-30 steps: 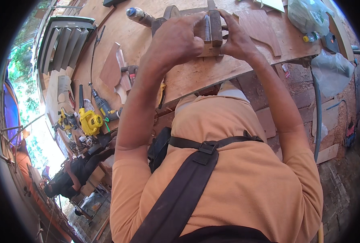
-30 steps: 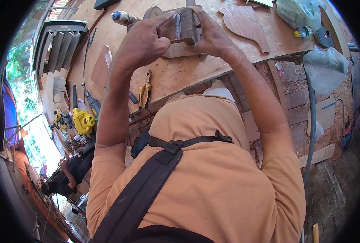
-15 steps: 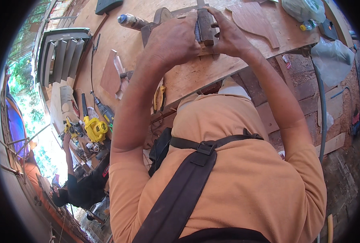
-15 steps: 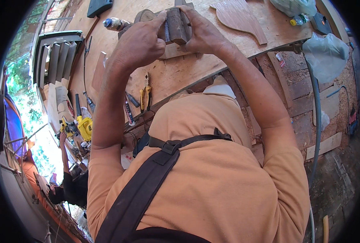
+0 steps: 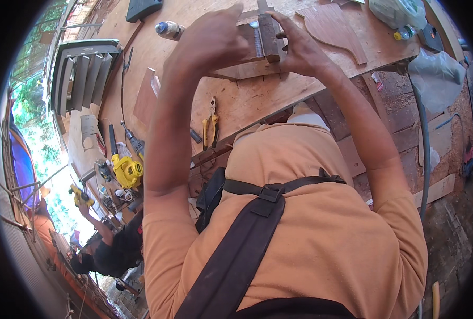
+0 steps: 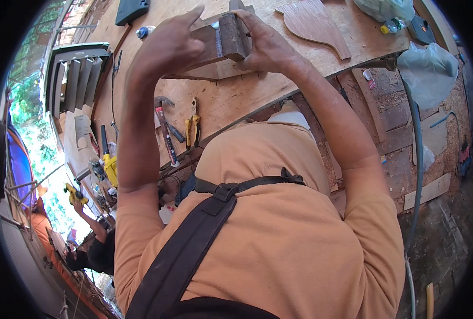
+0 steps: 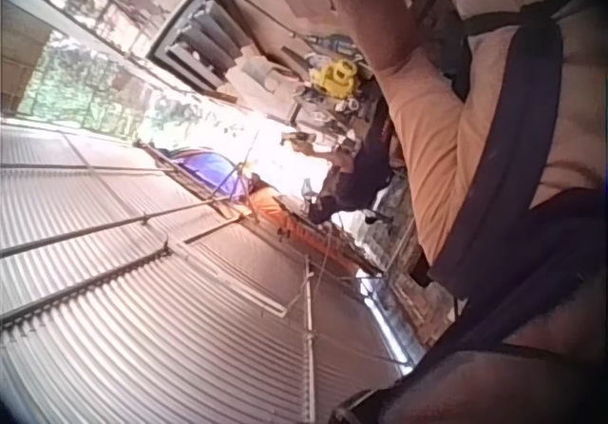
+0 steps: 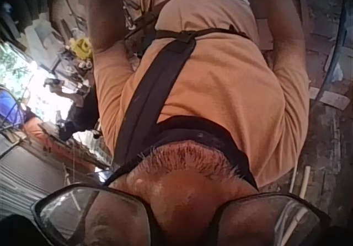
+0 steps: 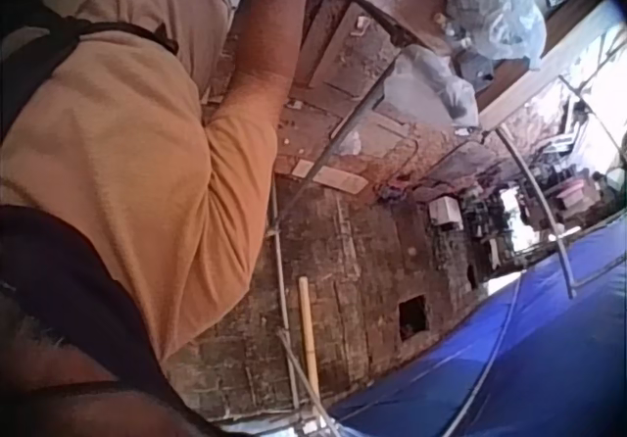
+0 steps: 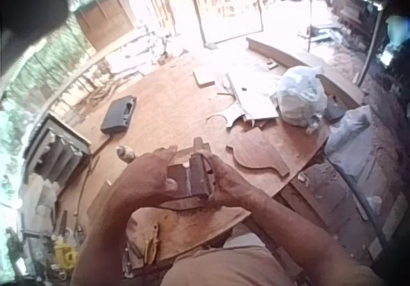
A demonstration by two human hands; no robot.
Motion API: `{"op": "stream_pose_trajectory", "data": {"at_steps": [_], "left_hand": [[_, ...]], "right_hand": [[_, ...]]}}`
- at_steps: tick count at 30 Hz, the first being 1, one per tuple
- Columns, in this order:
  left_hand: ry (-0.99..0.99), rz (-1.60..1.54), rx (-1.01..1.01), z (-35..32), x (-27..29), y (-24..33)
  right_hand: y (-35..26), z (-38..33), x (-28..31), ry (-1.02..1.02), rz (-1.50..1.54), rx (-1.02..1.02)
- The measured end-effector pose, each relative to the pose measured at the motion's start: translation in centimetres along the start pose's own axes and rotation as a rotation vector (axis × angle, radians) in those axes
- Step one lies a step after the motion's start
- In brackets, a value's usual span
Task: The person applies and spreads adhesive onto the edge of a wooden frame using a stick, positions a wooden panel against the frame, and taps the wooden structure with a hammer.
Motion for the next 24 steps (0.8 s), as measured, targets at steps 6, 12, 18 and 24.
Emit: {"op": "stream_pose_trajectory", "data": {"at_steps": [6,12,18,24], "left_hand": [[0.084,-0.262,-0.063,-3.1,-2.2,0.6],[0.122,-0.139,-0.055,-2.8,-2.7,1.6],[0.163,0.053,-0.072,-3.0,-2.1,2.7],[0.075,0.102,-0.063,-3.5,-3.1,3.2]], "right_hand": [[0.2,0.1,-0.4,-0.056,0.046,-0.086],[0.3,0.2,-0.4,-0.03,-0.009,-0.067],[-2.4,1.0,0.3,-0.089,0.239,0.047],[-2.6,0.8,0.6,-0.054,0.159,0.048]]}}
Point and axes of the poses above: each hand's wrist, its own z-axis towards the middle knuckle, its own x-axis out of the back of the hand, y = z × x, the point moved 7 cm from there along z, towards the middle knuckle, and after that the axes turned 10 degrees about -y, right-handed, at the moved point
